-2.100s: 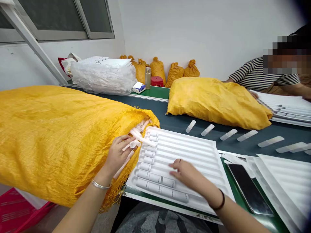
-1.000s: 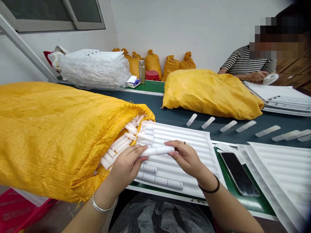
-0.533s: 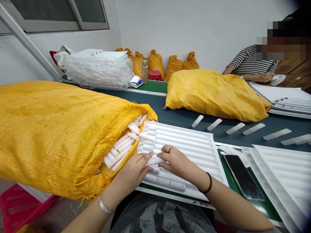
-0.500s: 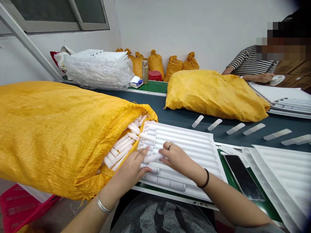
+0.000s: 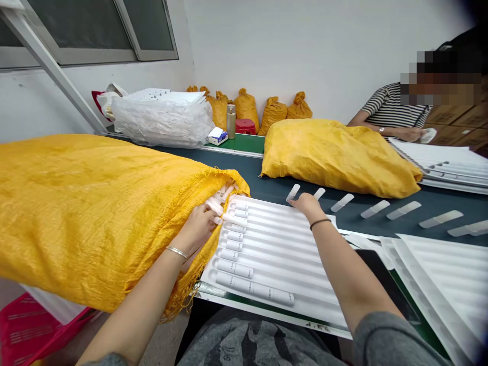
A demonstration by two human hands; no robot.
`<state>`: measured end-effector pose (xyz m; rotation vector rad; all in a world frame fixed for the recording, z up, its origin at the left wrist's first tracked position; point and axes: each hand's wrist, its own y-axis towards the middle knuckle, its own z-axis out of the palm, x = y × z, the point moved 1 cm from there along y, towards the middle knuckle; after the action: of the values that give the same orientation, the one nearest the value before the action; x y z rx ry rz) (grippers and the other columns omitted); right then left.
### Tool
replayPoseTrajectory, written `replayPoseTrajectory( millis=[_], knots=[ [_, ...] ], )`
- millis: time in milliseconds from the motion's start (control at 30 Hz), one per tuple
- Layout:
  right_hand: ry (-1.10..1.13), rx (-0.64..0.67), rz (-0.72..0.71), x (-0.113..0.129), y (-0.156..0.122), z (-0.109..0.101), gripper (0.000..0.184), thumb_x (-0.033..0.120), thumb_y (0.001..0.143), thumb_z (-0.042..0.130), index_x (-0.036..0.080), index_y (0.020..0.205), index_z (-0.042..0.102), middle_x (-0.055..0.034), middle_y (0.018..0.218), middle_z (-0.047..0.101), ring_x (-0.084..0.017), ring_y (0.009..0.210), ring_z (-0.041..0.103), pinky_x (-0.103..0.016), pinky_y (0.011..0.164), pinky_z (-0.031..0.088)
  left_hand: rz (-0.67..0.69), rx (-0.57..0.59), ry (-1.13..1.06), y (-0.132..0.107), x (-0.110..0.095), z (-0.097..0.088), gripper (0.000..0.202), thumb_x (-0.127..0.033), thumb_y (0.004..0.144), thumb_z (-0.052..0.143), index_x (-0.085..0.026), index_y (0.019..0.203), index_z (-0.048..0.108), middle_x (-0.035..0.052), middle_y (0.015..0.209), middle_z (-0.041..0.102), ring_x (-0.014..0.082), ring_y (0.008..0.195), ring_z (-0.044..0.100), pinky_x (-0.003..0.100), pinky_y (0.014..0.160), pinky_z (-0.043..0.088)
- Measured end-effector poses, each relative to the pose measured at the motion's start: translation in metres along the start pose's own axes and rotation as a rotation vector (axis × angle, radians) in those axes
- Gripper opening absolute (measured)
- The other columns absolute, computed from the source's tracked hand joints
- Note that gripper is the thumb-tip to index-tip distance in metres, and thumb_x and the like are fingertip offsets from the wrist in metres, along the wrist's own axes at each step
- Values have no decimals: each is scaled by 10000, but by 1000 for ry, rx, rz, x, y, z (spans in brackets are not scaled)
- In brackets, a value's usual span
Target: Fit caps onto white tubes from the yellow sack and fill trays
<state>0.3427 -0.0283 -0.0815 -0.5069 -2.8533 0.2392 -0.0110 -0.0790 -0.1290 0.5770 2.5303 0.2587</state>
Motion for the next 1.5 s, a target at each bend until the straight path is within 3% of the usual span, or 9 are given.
replayPoseTrajectory(
  millis=[100,200,333,433,600,800,967,1233,1500],
  knots=[
    [6,112,-200,11,-59,21,342,343,900,482,95,846,710,-177,904,690,-251,882,645,-309,773,455,59,-14,-68,-2,-9,-9,208,-227,853,530,-164,1013,647,111,1099,599,253,1066,533,434,957,436],
    [69,273,-493,26,-130,63,199,379,841,599,226,888,718,-44,919,704,-174,878,644,-222,789,460,140,-35,-204,-10,-32,-20,235,-256,895,510,-183,1106,583,94,1176,601,218,1141,520,403,1012,409],
    [89,223,-872,34,-181,100,111,243,780,657,164,855,678,-99,933,666,-235,887,619,-325,805,485,-21,-178,-704,-21,-67,-23,285,-268,855,607,-218,1121,519,62,1086,632,184,1014,598,360,904,486],
    [333,55,-800,31,-176,90,159,173,735,639,164,891,610,-79,869,644,-214,799,603,-343,747,499,-305,-300,-1185,-30,-83,-18,466,-280,816,666,-271,1196,397,-9,938,649,118,841,636,286,793,533],
    [989,20,-760,28,-157,46,214,273,843,578,205,1043,544,-47,907,628,-146,761,597,-271,667,509,-523,-203,-1482,-38,-92,-15,475,-317,736,749,-225,1133,504,-22,856,656,83,736,648,230,752,543],
    [783,-177,-1012,20,-150,13,255,216,910,527,231,1160,573,-86,1054,633,-190,973,594,-351,839,502,-504,-2,-1156,-42,-86,-20,397,-377,725,752,-132,1019,647,14,751,662,94,610,611,201,586,501],
    [663,-156,-1143,15,-151,7,271,223,929,500,215,1195,554,-103,1085,639,-199,1022,597,-364,880,498,-431,170,-1055,-46,-93,-24,433,-407,763,706,-133,1094,661,40,752,674,130,625,612,240,579,502],
    [777,-97,-874,13,-155,14,266,348,915,526,208,1121,621,-36,804,642,-146,706,587,-268,642,492,164,-131,-402,-53,-109,-39,319,-206,857,614,-208,1176,611,62,999,682,180,923,633,305,830,520],
    [1057,277,-702,24,-160,13,332,442,880,558,162,1033,647,-42,788,627,-118,647,554,-240,580,490,406,-261,-228,-55,-120,-37,500,-33,827,596,-200,1290,507,74,1051,643,162,983,595,294,874,512]
  ],
)
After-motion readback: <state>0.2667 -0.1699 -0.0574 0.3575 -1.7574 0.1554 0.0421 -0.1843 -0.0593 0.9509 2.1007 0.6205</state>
